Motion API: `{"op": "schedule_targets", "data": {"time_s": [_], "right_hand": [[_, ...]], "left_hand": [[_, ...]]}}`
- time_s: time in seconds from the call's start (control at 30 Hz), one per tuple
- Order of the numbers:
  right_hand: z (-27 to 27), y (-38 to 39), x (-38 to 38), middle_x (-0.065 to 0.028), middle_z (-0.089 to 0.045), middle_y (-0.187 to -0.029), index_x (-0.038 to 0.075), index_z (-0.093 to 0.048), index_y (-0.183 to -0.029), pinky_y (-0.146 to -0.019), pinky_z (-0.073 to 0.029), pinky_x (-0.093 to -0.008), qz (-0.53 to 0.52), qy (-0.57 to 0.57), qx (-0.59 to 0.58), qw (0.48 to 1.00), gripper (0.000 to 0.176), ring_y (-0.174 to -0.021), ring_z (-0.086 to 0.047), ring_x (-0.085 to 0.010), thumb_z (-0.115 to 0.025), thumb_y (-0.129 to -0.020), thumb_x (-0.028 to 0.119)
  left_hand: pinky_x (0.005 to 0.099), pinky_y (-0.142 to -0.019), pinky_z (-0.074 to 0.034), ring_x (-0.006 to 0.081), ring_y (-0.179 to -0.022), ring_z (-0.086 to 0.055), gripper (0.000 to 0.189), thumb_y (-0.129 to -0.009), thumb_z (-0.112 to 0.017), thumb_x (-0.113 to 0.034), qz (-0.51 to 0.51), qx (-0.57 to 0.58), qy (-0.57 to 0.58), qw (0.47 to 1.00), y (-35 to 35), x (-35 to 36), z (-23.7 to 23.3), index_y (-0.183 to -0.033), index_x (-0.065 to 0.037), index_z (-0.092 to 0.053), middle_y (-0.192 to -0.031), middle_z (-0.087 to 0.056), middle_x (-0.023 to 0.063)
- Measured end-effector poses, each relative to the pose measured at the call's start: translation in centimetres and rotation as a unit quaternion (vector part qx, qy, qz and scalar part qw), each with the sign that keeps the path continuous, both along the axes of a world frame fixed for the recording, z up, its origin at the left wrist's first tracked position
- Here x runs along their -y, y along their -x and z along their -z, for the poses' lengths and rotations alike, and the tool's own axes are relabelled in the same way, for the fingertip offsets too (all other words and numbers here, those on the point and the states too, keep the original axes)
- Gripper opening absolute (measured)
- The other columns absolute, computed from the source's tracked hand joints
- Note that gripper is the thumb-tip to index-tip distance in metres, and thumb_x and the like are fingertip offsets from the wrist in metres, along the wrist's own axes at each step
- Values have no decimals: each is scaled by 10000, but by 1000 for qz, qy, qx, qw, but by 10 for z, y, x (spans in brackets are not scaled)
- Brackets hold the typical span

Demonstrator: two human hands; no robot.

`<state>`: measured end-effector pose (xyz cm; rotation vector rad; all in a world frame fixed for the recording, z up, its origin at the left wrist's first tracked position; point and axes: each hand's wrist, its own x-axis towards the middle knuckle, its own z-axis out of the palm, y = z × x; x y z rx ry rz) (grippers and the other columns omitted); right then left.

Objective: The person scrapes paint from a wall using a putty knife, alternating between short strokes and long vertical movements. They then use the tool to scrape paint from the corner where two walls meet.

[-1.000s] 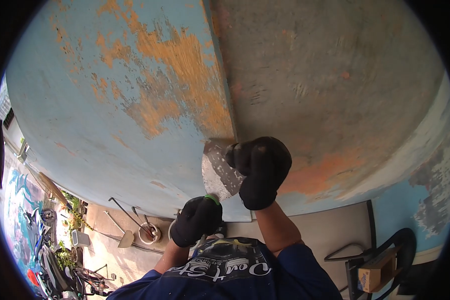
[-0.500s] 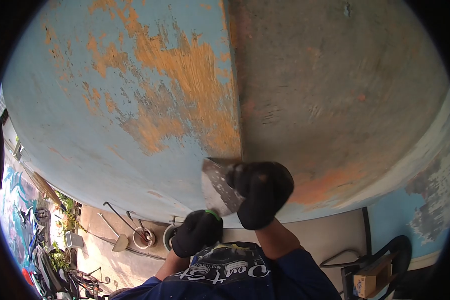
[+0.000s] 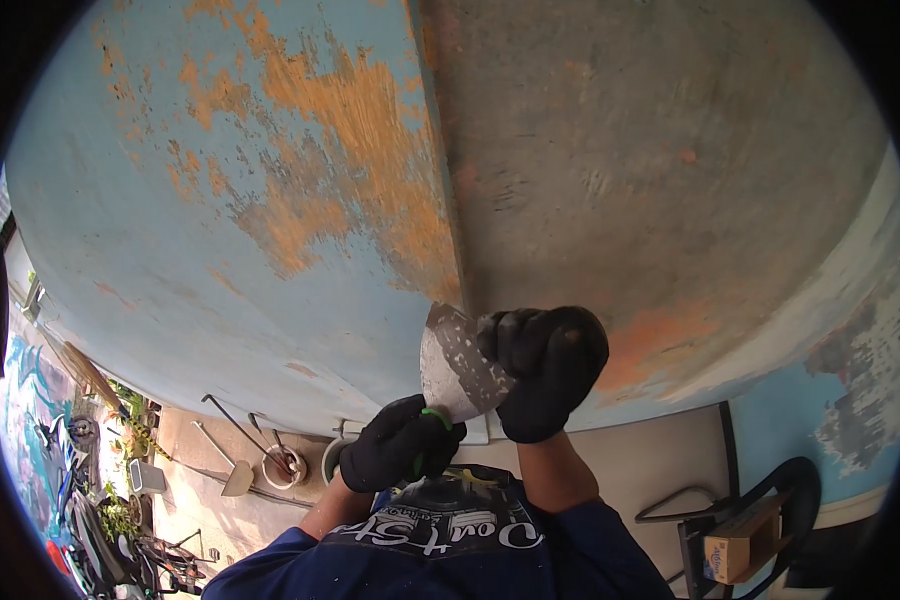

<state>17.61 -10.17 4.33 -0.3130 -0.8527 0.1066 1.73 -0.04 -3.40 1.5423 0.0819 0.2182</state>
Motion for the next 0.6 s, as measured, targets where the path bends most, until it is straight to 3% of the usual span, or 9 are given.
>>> {"op": "schedule_targets", "data": {"time_s": [0.07,0.1,0.13,0.2,0.33,0.4,0.43,0.5,0.6], "right_hand": [[5,-2,-6,-1,-295,-526,92,-398,-685,-498,-319,-344,7,2,-8,1000,386,-457,-286,-132,-419,-1022,280],[8,-3,-10,2,-296,-525,92,-405,-697,-501,-321,-344,11,5,-13,1000,369,-458,-289,-129,-415,-1023,267],[8,-3,-13,2,-296,-525,92,-405,-697,-501,-321,-344,12,1,-12,1000,369,-458,-289,-129,-415,-1023,267],[9,-3,-20,4,-305,-528,91,-406,-716,-503,-325,-343,4,-1,-18,1000,347,-464,-290,-126,-404,-1026,246],[14,-7,-30,16,-280,-533,132,-389,-695,-525,-328,-332,11,39,-28,999,376,-453,-290,-134,-388,-1028,306],[11,-9,-34,11,-274,-535,130,-385,-700,-523,-331,-325,300,223,-15,927,372,-448,-293,-136,-392,-1028,306],[3,-8,-42,11,-274,-535,130,-385,-700,-523,-331,-325,299,228,-16,926,372,-448,-293,-136,-392,-1028,306],[-21,-6,-50,8,-274,-537,128,-382,-701,-525,-332,-326,-34,-8,2,999,369,-454,-301,-135,-379,-1033,289],[-18,1,-32,-13,-341,-542,70,-383,-680,-508,-335,-346,13,-8,15,1000,356,-477,-304,-139,-399,-1010,202]], "left_hand": [[246,-558,-460,84,-633,-574,234,-1014,-479,-164,-30,0,-112,993,-3,4,-34,-995,23,-619,-738,-623,46],[236,-525,-434,77,-593,-551,252,-1019,-474,-180,-7,-108,137,985,-5,-2,-41,-997,28,-614,-711,-607,42],[236,-525,-434,77,-593,-551,252,-1019,-474,-180,-5,-107,133,985,-4,-3,-39,-997,28,-614,-711,-607,42],[236,-501,-403,68,-541,-508,290,-1023,-471,-219,-43,-14,-43,998,-3,-5,-34,-979,32,-609,-665,-578,32],[222,-520,-402,81,-567,-532,268,-1008,-492,-243,-24,-132,59,989,-6,-17,-58,-918,-14,-599,-694,-586,22],[221,-509,-406,75,-543,-522,316,-1016,-470,-272,-90,-31,-110,989,-10,-15,-58,-878,-20,-600,-650,-574,16],[226,-508,-415,80,-539,-534,311,-1012,-483,-275,-109,-81,109,985,-13,-24,-57,-890,-16,-604,-666,-590,18],[227,-512,-417,82,-534,-539,312,-1007,-496,-282,-62,-65,-34,995,-10,-35,-74,-906,-10,-609,-664,-598,20],[233,-496,-401,84,-517,-526,347,-1010,-481,-297,-82,3,-152,985,-4,-20,-68,-864,-10,-609,-627,-583,21]]}}
